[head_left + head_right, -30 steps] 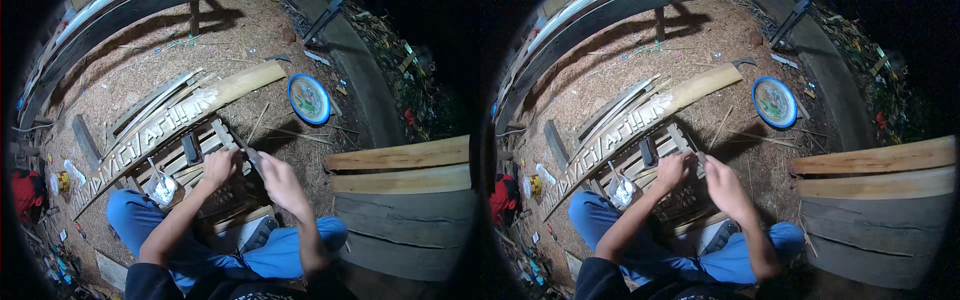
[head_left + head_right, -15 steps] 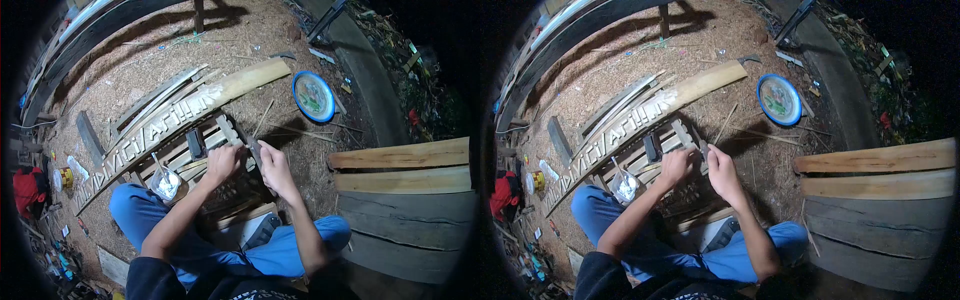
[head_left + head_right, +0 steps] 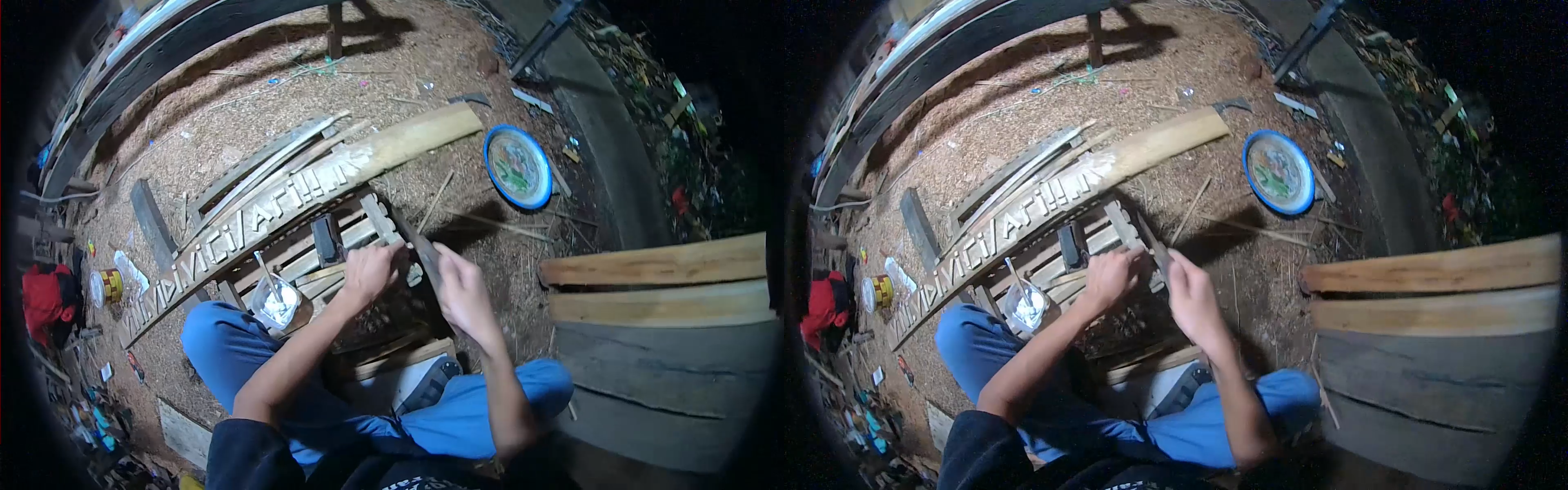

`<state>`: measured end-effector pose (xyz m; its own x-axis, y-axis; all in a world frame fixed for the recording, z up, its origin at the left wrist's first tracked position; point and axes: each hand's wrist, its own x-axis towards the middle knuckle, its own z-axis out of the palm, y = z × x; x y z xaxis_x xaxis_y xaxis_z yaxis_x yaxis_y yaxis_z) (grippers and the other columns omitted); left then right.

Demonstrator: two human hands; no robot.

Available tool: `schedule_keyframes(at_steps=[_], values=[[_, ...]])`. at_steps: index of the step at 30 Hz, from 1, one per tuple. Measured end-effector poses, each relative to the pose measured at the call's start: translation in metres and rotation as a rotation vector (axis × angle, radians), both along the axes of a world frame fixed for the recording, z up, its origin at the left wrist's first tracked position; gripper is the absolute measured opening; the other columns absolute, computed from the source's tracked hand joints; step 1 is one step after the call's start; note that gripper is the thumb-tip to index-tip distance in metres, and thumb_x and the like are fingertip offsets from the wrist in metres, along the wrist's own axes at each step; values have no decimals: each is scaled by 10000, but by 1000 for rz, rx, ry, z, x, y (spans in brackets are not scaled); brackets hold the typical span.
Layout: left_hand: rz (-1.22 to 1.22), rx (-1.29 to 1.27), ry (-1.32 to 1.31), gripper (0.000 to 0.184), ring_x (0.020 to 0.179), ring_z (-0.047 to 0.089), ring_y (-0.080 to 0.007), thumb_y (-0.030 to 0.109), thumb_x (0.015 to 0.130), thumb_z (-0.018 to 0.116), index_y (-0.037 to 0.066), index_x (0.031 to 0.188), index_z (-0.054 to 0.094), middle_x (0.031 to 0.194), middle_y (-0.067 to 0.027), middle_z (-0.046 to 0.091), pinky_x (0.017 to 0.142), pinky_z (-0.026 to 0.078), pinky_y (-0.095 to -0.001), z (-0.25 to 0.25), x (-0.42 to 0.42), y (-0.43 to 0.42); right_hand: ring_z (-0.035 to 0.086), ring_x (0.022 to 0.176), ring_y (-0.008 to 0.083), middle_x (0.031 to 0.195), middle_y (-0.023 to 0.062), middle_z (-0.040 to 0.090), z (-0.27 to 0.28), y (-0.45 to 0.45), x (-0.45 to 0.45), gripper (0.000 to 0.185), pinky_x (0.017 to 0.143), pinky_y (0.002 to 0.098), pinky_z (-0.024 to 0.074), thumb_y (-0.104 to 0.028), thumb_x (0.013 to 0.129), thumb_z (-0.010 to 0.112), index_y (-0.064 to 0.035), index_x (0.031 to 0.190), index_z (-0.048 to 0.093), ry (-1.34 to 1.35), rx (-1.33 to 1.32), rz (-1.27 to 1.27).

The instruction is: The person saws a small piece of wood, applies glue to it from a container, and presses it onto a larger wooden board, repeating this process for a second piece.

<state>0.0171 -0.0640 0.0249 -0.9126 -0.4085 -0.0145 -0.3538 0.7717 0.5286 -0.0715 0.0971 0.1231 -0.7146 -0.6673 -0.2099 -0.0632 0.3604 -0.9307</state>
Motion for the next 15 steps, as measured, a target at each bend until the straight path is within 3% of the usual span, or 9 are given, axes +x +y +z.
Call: schedule_keyframes(at_steps=[1,2,4,6,8,10,11,12,15], values=[[-8,9,-47,363,759,702,-370,192,791,678,189,1154,691,833,-166,690,622,543,-483,9,-2,0,651,1149,354,1192,304,665,-3,-16,3,448,980,366,476,-254,1064,451,116,1284,572,46,5,-20],[-13,7,-46,363,759,702,-370,192,791,678,189,1154,691,833,-166,690,622,543,-483,9,-1,2,685,1014,352,1086,273,701,6,-18,0,442,897,377,508,-243,1064,450,119,1290,563,-5,155,38],[25,-4,27,371,754,703,-371,206,799,680,191,1169,695,842,-170,691,621,542,-484,2,1,1,671,800,318,914,204,716,19,-9,1,436,760,391,519,-235,1063,453,115,1304,552,116,43,96],[24,-20,48,343,760,706,-369,215,797,683,188,1137,709,840,-178,689,628,545,-484,-3,0,0,671,814,347,919,213,718,81,9,3,426,770,415,515,-226,1061,456,117,1292,559,-296,317,44],[-5,-28,29,348,750,704,-372,213,787,688,188,1133,708,825,-170,687,627,548,-486,-3,1,-1,691,795,274,906,188,718,45,4,0,419,726,370,522,-226,1068,445,101,1299,568,-342,308,7],[-17,-2,-2,345,742,702,-373,211,785,687,190,1129,709,825,-167,684,624,548,-486,-1,0,3,624,616,128,783,77,665,-18,-8,-7,427,564,288,468,-239,1080,422,72,1338,560,60,37,50],[8,14,-18,343,734,700,-374,209,784,686,192,1126,709,826,-164,682,621,549,-487,0,-1,0,581,594,102,759,63,641,-3,-10,-9,426,553,284,462,-242,1082,417,69,1334,561,-6,48,94],[12,7,-16,343,734,700,-374,209,784,686,192,1126,709,826,-164,682,621,549,-487,0,-1,1,581,594,102,759,63,641,18,-4,-7,426,553,284,462,-242,1082,417,69,1334,561,-4,41,99],[20,-21,62,343,722,694,-382,189,783,679,188,1126,694,833,-171,676,605,538,-489,-10,1,1,668,940,283,1025,265,699,83,11,-2,402,876,390,502,-215,1061,438,113,1242,586,-420,393,-17]])
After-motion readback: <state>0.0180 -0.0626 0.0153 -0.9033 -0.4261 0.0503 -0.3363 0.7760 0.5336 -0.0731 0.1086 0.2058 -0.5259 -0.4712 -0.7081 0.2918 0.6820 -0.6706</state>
